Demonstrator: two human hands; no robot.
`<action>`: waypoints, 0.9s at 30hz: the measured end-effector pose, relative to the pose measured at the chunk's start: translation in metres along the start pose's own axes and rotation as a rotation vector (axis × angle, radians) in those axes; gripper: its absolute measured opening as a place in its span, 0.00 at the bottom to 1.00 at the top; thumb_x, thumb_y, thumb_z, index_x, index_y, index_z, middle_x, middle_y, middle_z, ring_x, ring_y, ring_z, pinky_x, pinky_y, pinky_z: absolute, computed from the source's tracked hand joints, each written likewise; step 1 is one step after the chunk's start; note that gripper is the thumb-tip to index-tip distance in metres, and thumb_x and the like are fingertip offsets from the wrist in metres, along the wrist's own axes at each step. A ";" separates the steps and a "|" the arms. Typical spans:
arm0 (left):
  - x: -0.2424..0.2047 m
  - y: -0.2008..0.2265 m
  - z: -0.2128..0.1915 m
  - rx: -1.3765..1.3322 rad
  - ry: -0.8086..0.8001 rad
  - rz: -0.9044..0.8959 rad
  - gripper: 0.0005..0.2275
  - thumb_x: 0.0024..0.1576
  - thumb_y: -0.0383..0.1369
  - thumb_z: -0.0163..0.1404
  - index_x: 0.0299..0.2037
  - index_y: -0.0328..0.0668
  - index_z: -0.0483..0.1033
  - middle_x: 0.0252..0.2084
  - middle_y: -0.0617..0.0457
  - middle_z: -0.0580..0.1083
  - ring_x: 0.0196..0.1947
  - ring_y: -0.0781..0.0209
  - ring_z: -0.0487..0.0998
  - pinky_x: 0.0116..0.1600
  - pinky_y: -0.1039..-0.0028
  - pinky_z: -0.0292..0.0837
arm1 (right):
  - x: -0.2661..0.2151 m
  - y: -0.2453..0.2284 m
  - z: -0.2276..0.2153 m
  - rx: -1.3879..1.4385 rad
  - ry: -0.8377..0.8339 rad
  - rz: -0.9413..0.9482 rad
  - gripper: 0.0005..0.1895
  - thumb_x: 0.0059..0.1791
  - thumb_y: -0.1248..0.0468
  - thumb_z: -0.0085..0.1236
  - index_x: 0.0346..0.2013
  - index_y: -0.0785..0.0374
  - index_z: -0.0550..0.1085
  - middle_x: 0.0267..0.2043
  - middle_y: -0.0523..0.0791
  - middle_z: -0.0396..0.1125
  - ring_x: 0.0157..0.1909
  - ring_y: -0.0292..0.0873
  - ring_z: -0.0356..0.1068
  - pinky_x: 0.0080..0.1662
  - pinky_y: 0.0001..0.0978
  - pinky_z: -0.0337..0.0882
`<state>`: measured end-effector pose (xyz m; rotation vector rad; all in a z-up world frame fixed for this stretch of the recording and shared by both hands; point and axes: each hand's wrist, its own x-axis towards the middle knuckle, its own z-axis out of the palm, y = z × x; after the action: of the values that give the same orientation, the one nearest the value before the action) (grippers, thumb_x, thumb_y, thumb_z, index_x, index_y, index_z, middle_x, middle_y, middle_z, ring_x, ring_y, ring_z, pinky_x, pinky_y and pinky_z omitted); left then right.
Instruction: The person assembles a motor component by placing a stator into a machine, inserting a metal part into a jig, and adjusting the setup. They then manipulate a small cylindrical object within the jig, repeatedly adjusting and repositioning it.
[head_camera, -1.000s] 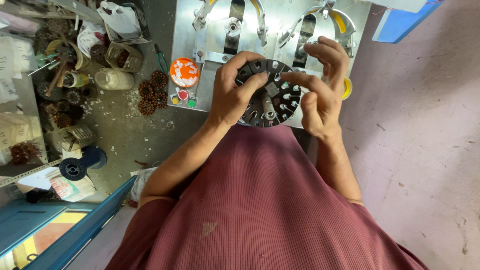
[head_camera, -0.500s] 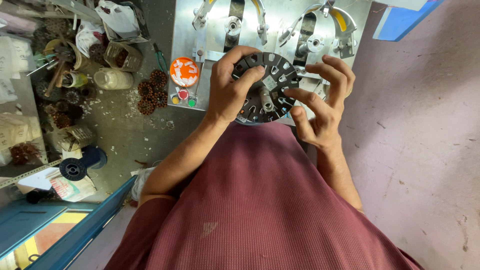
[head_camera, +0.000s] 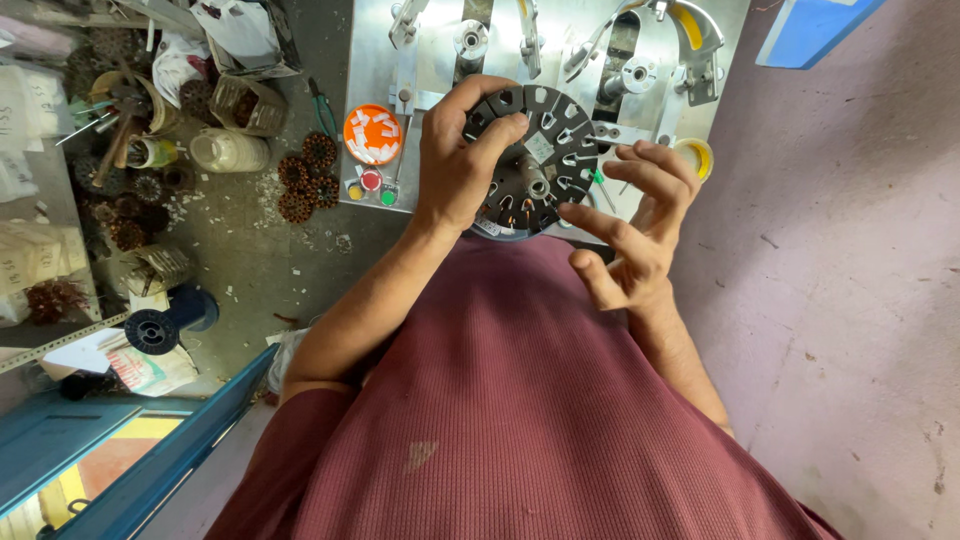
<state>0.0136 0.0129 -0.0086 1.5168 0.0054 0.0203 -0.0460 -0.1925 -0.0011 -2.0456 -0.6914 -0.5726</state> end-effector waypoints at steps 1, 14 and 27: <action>0.000 -0.001 0.000 -0.001 0.001 0.007 0.09 0.57 0.29 0.55 0.44 0.33 0.78 0.35 0.53 0.79 0.36 0.68 0.79 0.44 0.78 0.75 | -0.002 -0.001 0.002 -0.097 -0.035 -0.002 0.20 0.53 0.45 0.57 0.42 0.57 0.83 0.58 0.53 0.62 0.68 0.57 0.54 0.70 0.56 0.60; -0.003 -0.006 -0.005 0.003 0.061 0.037 0.08 0.57 0.29 0.55 0.43 0.33 0.78 0.34 0.53 0.79 0.35 0.69 0.79 0.43 0.78 0.75 | -0.016 -0.019 0.020 -0.326 -0.139 -0.007 0.18 0.49 0.48 0.69 0.50 0.50 0.82 0.64 0.53 0.57 0.71 0.60 0.49 0.71 0.57 0.54; -0.009 -0.018 -0.015 -0.191 0.085 -0.099 0.12 0.55 0.31 0.54 0.45 0.30 0.80 0.35 0.52 0.80 0.36 0.68 0.79 0.43 0.78 0.74 | -0.024 -0.028 0.040 -0.279 -0.155 0.040 0.23 0.48 0.53 0.79 0.56 0.46 0.80 0.77 0.53 0.42 0.82 0.62 0.33 0.78 0.60 0.45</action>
<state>0.0044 0.0271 -0.0271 1.3218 0.1432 0.0058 -0.0766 -0.1514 -0.0199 -2.3782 -0.6900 -0.5144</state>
